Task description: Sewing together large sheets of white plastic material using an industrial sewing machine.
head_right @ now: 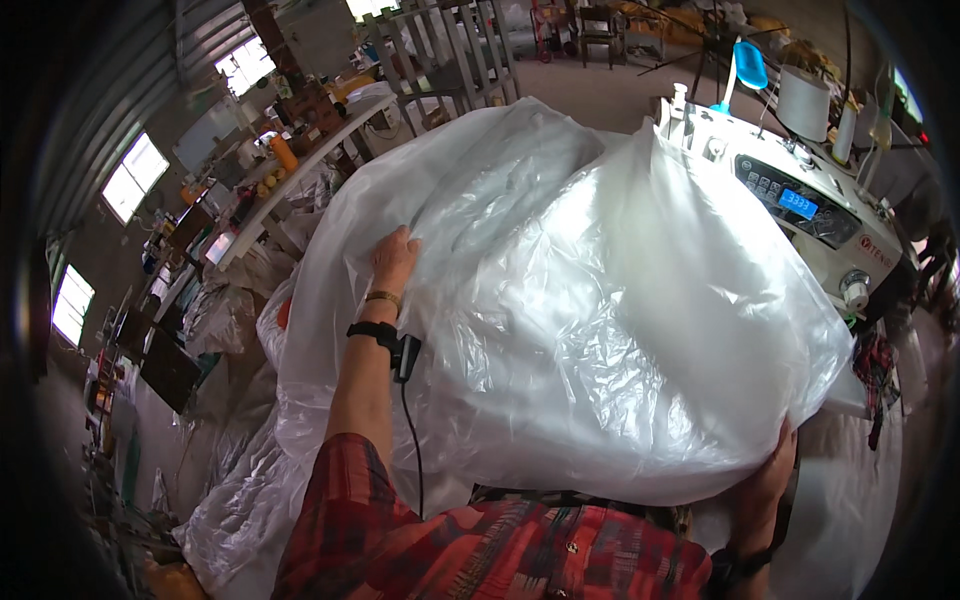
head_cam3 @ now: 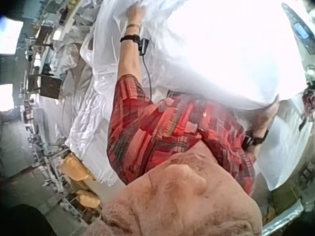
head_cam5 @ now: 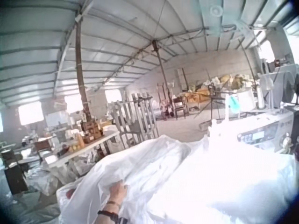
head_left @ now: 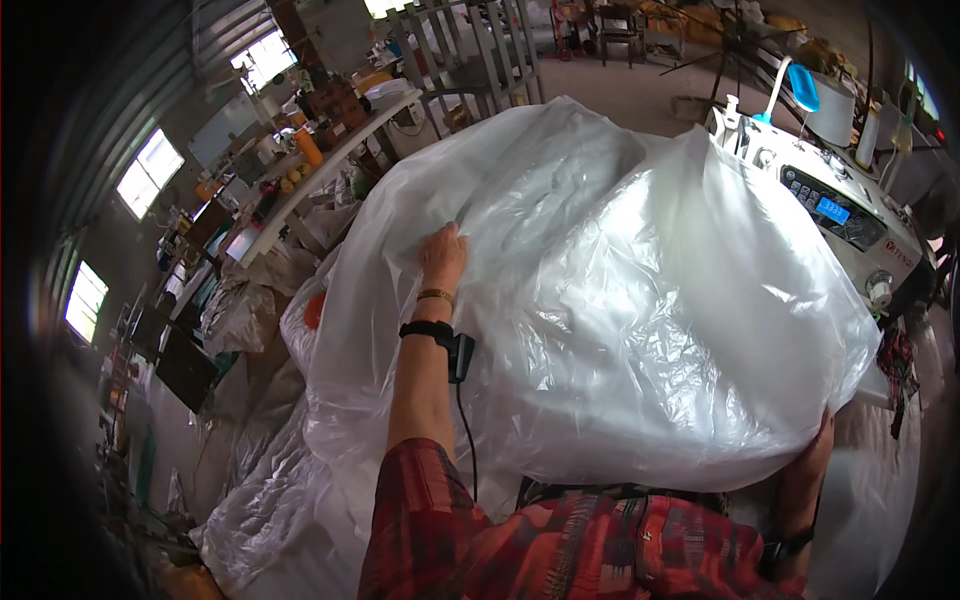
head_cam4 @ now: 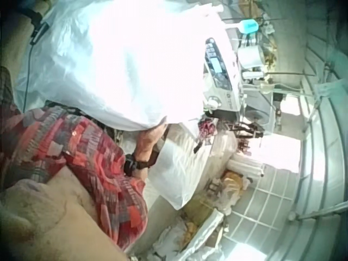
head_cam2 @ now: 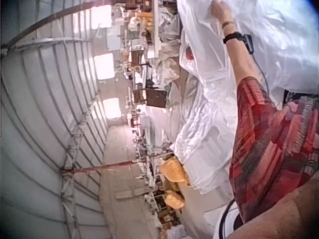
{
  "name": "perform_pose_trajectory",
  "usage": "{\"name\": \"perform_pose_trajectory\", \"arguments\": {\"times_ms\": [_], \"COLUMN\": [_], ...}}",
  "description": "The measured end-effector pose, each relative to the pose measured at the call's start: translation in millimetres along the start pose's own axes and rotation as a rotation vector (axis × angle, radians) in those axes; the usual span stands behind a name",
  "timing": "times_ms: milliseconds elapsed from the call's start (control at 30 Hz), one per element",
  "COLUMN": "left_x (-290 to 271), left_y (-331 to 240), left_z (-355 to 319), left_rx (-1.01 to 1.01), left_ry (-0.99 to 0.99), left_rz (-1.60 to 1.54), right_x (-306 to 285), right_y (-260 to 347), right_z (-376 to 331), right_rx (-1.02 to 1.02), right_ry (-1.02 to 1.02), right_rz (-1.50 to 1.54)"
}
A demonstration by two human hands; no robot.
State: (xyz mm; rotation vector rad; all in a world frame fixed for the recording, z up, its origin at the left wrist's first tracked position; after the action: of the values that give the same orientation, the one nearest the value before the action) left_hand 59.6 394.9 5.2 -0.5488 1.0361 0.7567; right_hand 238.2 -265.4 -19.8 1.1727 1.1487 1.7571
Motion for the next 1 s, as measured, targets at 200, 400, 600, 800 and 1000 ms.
{"name": "perform_pose_trajectory", "arguments": {"times_ms": [200,400,600,800,1000], "left_x": [26,22,-54,-125,-89], "left_y": [96,302,291,25,-268], "left_z": [-20,-115,-127,-52,-77], "left_rx": [0.035,-0.117,0.050,0.450,0.924], "left_ry": [-0.152,0.259,0.339,0.019,0.327], "left_rz": [0.250,0.913,0.865,0.140,-0.761], "right_x": [42,122,163,180,180], "right_y": [-9,-57,-84,-84,-70], "right_z": [31,52,64,79,89], "right_rx": [0.110,0.380,0.484,0.461,0.324], "right_ry": [-0.011,0.116,0.190,0.103,0.073], "right_rz": [0.230,0.455,0.478,0.554,0.354]}}
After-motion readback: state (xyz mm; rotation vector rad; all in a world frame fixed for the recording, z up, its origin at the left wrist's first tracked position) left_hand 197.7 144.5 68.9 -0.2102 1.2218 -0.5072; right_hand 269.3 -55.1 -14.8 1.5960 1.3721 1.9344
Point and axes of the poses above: each hand's wrist, its own z-axis towards the middle knuckle, its own x-axis out of the palm, y = z × x, the point moved 7 cm from there along z, towards the middle knuckle, and after that the axes turned 10 degrees about z, right-handed, at the moved point
